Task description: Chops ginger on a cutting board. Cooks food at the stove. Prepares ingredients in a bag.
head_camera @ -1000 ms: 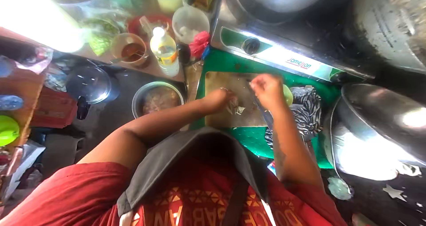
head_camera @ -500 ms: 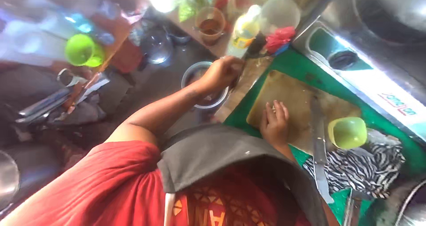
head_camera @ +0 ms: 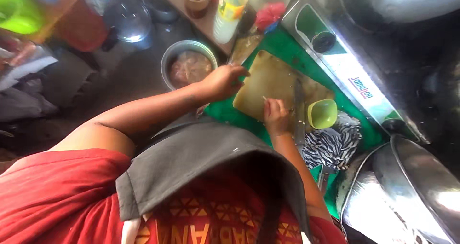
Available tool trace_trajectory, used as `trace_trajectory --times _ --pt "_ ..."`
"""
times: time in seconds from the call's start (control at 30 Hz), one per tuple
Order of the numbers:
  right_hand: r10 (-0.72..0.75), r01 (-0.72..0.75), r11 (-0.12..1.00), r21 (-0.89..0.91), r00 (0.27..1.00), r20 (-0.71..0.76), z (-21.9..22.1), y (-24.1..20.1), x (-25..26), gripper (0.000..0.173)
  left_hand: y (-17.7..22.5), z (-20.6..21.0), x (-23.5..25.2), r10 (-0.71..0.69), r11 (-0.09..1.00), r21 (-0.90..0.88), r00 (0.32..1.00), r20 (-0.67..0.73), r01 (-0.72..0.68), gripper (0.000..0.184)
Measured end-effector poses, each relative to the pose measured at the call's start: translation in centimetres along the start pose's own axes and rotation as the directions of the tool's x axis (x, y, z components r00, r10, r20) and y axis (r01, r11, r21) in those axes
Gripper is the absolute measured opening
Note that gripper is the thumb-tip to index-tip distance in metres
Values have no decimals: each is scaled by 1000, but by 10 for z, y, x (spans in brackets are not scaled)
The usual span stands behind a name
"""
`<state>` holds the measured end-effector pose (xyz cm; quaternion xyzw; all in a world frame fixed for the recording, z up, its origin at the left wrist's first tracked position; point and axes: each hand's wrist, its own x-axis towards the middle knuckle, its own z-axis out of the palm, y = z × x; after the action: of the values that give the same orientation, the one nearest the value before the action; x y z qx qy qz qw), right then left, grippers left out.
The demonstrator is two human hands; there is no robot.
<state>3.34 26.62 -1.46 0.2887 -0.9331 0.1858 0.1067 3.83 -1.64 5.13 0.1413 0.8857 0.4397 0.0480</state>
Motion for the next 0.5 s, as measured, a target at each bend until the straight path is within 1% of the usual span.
trace_trajectory --times 0.03,0.07,0.1,0.13,0.17,0.2,0.23,0.27,0.3,0.33,0.37,0.4,0.43,0.47,0.5 --pt "83 -84 996 35 996 16 -5 1 5 24 6 10 4 24 1000 9 998 60 -25 28" --pt "204 -208 970 124 978 47 -10 2 11 25 12 19 7 48 999 18 993 106 -51 27" --pt "342 -351 899 263 936 81 -15 5 17 26 17 29 10 71 996 34 988 136 -76 26" --pt "473 -472 768 432 874 115 -18 11 23 26 22 38 14 91 994 52 984 156 -100 25" --pt "584 -549 581 601 795 162 -21 16 29 22 26 47 18 112 990 71 978 174 -126 25" --pt "658 -583 331 741 706 262 -29 18 37 16 28 56 22 142 982 96 972 187 -162 27" --pt "670 -570 78 818 638 381 -42 18 45 8 30 67 27 172 973 121 964 202 -199 30" --pt "623 -523 -116 845 624 472 -57 20 53 3 33 77 30 195 961 147 954 228 -232 38" --pt "556 -459 -245 854 654 512 -73 22 61 7 37 87 32 211 949 173 940 269 -263 45" --pt "499 -392 -325 861 702 508 -92 25 72 11 43 96 33 225 936 195 923 312 -294 51" --pt "466 -322 -376 869 745 477 -113 28 86 14 46 106 35 258 915 214 903 344 -343 53" --pt "452 -255 -398 881 781 430 -138 31 104 16 49 114 38 298 887 230 876 379 -401 52" --pt "453 -193 -384 903 813 367 -163 38 123 16 49 122 40 339 855 238 843 418 -462 48" --pt "463 -143 -329 933 837 292 -187 46 144 16 45 130 40 369 836 227 818 441 -499 44" --pt "509 -102 -209 973 838 197 -210 56 169 14 39 135 37 375 832 218 807 456 -510 40"
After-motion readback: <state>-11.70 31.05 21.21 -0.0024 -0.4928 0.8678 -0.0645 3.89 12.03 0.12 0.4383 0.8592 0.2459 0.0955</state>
